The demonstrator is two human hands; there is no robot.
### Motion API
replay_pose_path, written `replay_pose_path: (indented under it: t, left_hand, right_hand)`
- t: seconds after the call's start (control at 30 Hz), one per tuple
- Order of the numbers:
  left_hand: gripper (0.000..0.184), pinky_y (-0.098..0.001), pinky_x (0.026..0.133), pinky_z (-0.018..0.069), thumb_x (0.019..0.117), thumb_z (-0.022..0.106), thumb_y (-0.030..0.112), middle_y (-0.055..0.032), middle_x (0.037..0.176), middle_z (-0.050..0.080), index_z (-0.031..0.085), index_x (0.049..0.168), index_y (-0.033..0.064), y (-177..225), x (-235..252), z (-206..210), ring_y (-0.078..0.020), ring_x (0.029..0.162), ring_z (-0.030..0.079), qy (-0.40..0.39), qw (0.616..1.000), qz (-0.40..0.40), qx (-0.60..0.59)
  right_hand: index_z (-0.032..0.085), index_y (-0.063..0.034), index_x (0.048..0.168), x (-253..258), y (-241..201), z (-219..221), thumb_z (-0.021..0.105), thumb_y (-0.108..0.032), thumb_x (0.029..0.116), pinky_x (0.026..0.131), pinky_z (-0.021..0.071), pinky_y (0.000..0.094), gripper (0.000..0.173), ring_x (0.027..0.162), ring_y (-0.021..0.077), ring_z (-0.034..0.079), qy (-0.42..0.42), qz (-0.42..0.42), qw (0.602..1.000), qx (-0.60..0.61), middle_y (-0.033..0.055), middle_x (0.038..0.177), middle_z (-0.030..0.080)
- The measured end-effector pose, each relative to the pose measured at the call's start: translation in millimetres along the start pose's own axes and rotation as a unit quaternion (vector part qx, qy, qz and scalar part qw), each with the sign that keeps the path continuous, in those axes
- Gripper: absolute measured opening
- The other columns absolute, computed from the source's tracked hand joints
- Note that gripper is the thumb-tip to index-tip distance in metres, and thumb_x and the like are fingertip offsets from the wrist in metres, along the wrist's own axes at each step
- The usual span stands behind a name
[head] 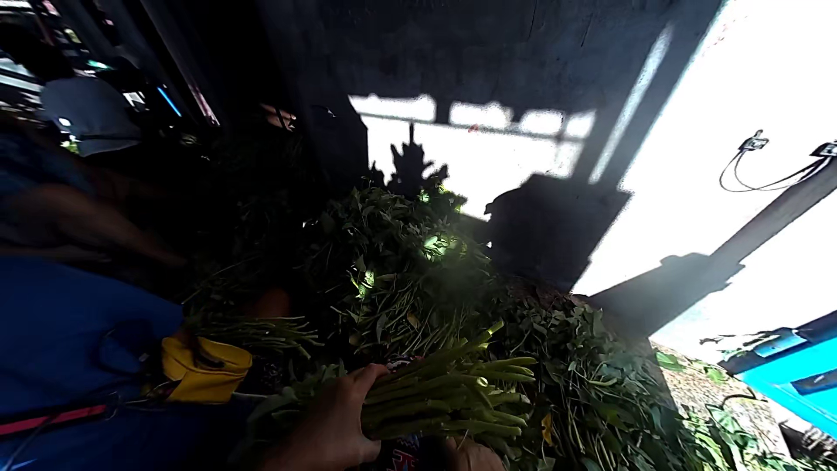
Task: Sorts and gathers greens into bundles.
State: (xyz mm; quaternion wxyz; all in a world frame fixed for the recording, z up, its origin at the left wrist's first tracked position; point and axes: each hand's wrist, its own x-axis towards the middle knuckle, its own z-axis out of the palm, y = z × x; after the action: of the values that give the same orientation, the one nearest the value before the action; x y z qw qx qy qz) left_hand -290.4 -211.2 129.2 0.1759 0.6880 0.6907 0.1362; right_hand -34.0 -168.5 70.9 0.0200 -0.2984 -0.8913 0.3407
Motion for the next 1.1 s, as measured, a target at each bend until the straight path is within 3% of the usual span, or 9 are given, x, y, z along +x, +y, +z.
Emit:
replay_pose_path:
  t: [0.1, 0.17, 0.23, 0.3, 0.47, 0.6, 0.8, 0.97, 1.1]
  left_hand:
    - [0.091, -0.0534, 0.089, 0.0571, 0.0583, 0.094, 0.026, -0.0114, 0.117, 0.072, 0.056, 0.141, 0.0135, -1, 6, -2, -0.0295, 0.105, 0.071, -0.022, 0.999, -0.007, -0.042]
    - [0.094, -0.0528, 0.092, 0.0563, 0.0581, 0.095, 0.026, -0.0116, 0.116, 0.072, 0.055, 0.142, 0.0151, -5, 12, -5, -0.0284, 0.107, 0.070, -0.056, 0.996, -0.016, -0.073]
    - [0.097, -0.0498, 0.099, 0.0548, 0.0610, 0.096, 0.029, -0.0105, 0.122, 0.070, 0.051, 0.146, 0.0165, -10, 22, -11, -0.0248, 0.113, 0.068, -0.108, 0.987, -0.038, -0.116]
    - [0.101, -0.0466, 0.103, 0.0529, 0.0598, 0.098, 0.031, -0.0101, 0.125, 0.068, 0.049, 0.147, 0.0138, -10, 26, -13, -0.0218, 0.116, 0.066, -0.123, 0.977, -0.048, -0.166]
    - [0.118, -0.0397, 0.098, 0.0575, 0.0462, 0.098, 0.053, -0.0003, 0.118, 0.070, 0.047, 0.146, 0.0158, 2, 21, 5, -0.0109, 0.109, 0.068, -0.052, 0.975, -0.075, -0.202]
    - [0.091, -0.0473, 0.095, 0.0564, 0.0568, 0.095, 0.043, -0.0047, 0.111, 0.072, 0.057, 0.134, 0.0134, 9, 26, 4, -0.0188, 0.106, 0.069, -0.035, 0.981, -0.106, -0.161]
    - [0.092, -0.0371, 0.091, 0.0604, 0.0556, 0.092, 0.034, 0.0005, 0.110, 0.073, 0.056, 0.137, 0.0113, -5, 17, 20, -0.0084, 0.102, 0.070, 0.028, 0.975, -0.053, -0.214]
    - [0.086, -0.0434, 0.092, 0.0591, 0.0538, 0.093, 0.034, 0.0013, 0.109, 0.072, 0.059, 0.131, 0.0176, 0, 27, 13, -0.0125, 0.103, 0.070, -0.033, 0.972, -0.106, -0.206]
    - [0.087, -0.0405, 0.092, 0.0594, 0.0561, 0.092, 0.033, 0.0017, 0.109, 0.072, 0.058, 0.134, 0.0166, 4, 24, 14, -0.0103, 0.102, 0.070, -0.022, 0.976, -0.073, -0.203]
  right_hand:
    - [0.068, -0.0021, 0.126, 30, 32, 4, 0.085, -0.062, 0.0716, 0.105, 0.0517, 0.0521, 0.083, 0.120, 0.0241, 0.066, 0.199, -0.034, 0.964, 0.172, 0.0135, 0.123, 0.072]
    - [0.067, -0.0025, 0.125, 46, 26, -4, 0.096, -0.030, 0.0697, 0.106, 0.0553, 0.0369, 0.068, 0.115, 0.0122, 0.068, 0.209, -0.092, 0.899, 0.373, 0.0040, 0.119, 0.074]
    - [0.064, 0.0018, 0.125, 57, 10, -16, 0.095, -0.014, 0.0695, 0.103, 0.0579, 0.0386, 0.065, 0.110, 0.0157, 0.071, 0.199, -0.150, 0.841, 0.479, 0.0065, 0.115, 0.075]
    - [0.058, 0.0046, 0.127, 65, -12, -30, 0.093, -0.013, 0.0707, 0.100, 0.0587, 0.0376, 0.069, 0.107, 0.0164, 0.071, 0.216, -0.167, 0.793, 0.545, 0.0085, 0.113, 0.074]
    - [0.048, 0.0034, 0.134, 96, -46, -51, 0.095, -0.027, 0.0660, 0.092, 0.0608, 0.0428, 0.088, 0.101, 0.0256, 0.071, 0.251, 0.025, 0.663, 0.704, 0.0188, 0.111, 0.069]
    - [0.040, 0.0000, 0.140, 101, -56, -51, 0.097, -0.027, 0.0571, 0.094, 0.0597, 0.0351, 0.104, 0.107, 0.0200, 0.069, 0.316, 0.040, 0.689, 0.651, 0.0145, 0.117, 0.067]
    - [0.052, 0.0059, 0.126, 97, -21, -52, 0.089, -0.003, 0.0655, 0.093, 0.0602, 0.0449, 0.071, 0.101, 0.0258, 0.072, 0.205, -0.099, 0.715, 0.661, 0.0176, 0.108, 0.071]
    - [0.044, 0.0048, 0.135, 97, -39, -50, 0.096, -0.018, 0.0600, 0.094, 0.0613, 0.0409, 0.094, 0.105, 0.0249, 0.071, 0.292, -0.019, 0.704, 0.647, 0.0179, 0.114, 0.069]
    - [0.050, 0.0066, 0.128, 91, -32, -56, 0.097, -0.015, 0.0609, 0.093, 0.0620, 0.0398, 0.085, 0.100, 0.0241, 0.073, 0.290, -0.049, 0.725, 0.623, 0.0170, 0.107, 0.072]
